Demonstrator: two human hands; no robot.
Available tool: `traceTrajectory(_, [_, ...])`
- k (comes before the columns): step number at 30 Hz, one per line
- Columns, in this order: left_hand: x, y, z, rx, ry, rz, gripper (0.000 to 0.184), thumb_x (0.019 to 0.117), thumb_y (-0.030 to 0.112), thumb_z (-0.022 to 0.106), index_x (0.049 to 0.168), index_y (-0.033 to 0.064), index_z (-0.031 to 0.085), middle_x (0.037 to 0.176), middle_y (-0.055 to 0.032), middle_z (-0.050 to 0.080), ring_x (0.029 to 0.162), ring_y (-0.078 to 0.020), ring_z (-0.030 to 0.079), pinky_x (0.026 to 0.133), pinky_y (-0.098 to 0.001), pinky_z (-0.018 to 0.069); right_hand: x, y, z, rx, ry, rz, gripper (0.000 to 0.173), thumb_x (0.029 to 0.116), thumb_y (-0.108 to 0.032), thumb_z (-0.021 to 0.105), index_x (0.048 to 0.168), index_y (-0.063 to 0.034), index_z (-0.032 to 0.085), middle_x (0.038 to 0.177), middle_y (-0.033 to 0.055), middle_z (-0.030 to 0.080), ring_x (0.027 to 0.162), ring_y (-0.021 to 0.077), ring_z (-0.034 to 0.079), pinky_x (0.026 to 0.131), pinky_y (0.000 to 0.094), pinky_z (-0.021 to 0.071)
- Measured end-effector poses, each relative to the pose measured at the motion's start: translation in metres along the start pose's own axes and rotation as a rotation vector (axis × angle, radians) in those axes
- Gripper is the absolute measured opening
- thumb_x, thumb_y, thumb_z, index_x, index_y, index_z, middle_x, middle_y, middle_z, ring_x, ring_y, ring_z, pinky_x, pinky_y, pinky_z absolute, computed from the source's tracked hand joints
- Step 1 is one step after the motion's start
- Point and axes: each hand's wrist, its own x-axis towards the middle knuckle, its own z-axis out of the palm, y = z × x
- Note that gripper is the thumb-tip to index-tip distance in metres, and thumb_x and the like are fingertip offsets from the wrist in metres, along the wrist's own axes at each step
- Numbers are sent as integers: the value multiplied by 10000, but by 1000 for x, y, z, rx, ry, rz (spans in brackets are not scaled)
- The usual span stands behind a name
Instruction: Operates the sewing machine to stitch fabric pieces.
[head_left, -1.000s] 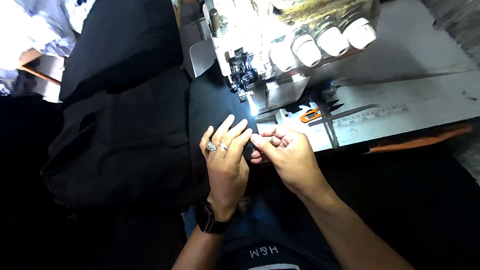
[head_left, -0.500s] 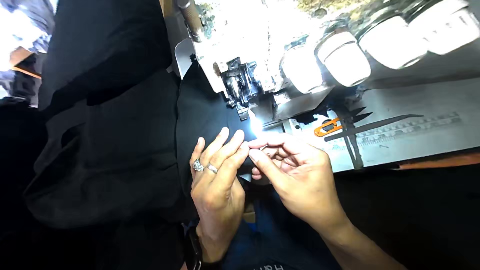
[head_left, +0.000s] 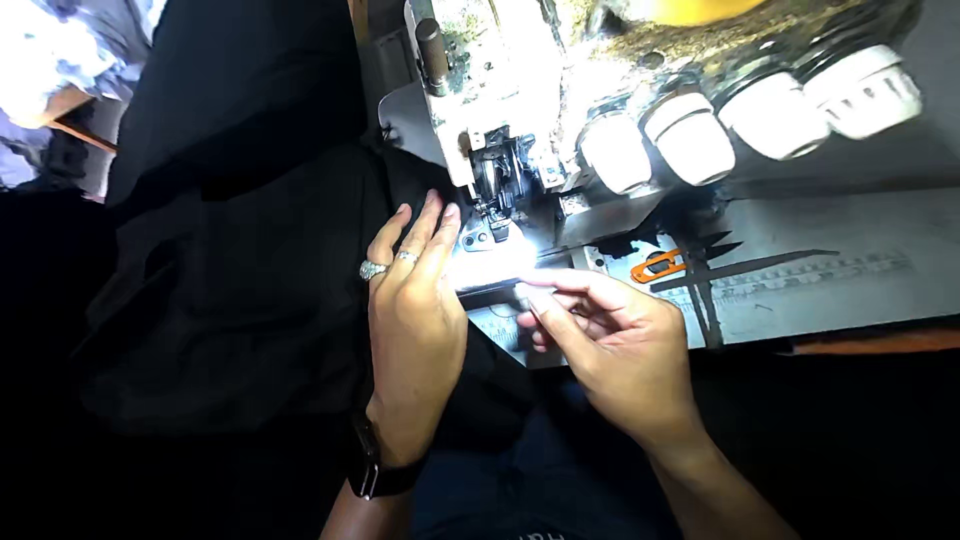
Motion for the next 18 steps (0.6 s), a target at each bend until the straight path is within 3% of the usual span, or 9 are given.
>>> traceTrajectory(2, [-13,2,-5,36,14,-4,431,990,11,450,1325,108,704,1459,-48,609,1437,-276,473,1185,-423,367,-6,2,-6,13,-4,18,136,946,-57,666,1057,-18,736,822,-8,756,677,65,718,582,190,620])
traceTrajectory(4, [-27,8,-13,64,23,-29,408,996,28,460,1279,129,737,1437,-44,626,1350,-240,543,1097,-404,421,-10,3,-9,24,-14,55,135,946,-46,656,1055,-16,730,821,-9,757,675,64,720,581,185,620])
traceTrajectory(6, [-38,23,-15,43,21,-50,369,953,48,502,1176,136,782,1311,-69,690,1159,-205,611,916,-358,486,-11,5,-11,33,-26,108,135,954,-66,660,1059,-23,733,827,-4,760,693,78,732,604,198,634])
traceTrajectory(8, [-44,41,-7,-42,-44,-33,312,925,63,540,1096,121,795,1086,-77,698,984,-163,643,779,-295,540,-6,7,-12,19,-42,151,157,970,-147,675,1070,-46,741,848,-14,757,734,75,735,655,205,641])
traceTrajectory(10, [-46,51,13,-117,-124,27,276,908,45,560,1059,95,786,1015,-95,696,922,-190,664,717,-306,553,0,10,-12,0,-41,177,195,973,-236,670,1072,-82,740,844,-56,744,757,27,715,687,176,617])
traceTrajectory(13, [-44,49,17,-157,-188,51,227,959,170,612,1095,132,791,1021,-52,676,947,-157,642,757,-303,547,11,10,-14,66,-25,259,118,932,-188,712,992,-92,745,759,-28,731,673,46,696,620,184,591])
traceTrajectory(15, [-41,45,-7,-212,-204,36,258,983,319,653,1149,176,790,1056,-15,690,982,-123,637,826,-340,538,11,3,-18,76,-34,267,62,924,-154,722,934,-99,749,725,-25,717,632,43,669,590,176,565])
traceTrajectory(18, [-23,18,-46,-187,-100,88,216,967,359,695,1091,217,798,1109,28,692,1091,-109,605,937,-358,488,5,-2,-22,32,-29,232,45,926,-144,730,926,-101,747,755,-28,724,663,34,676,623,170,574])
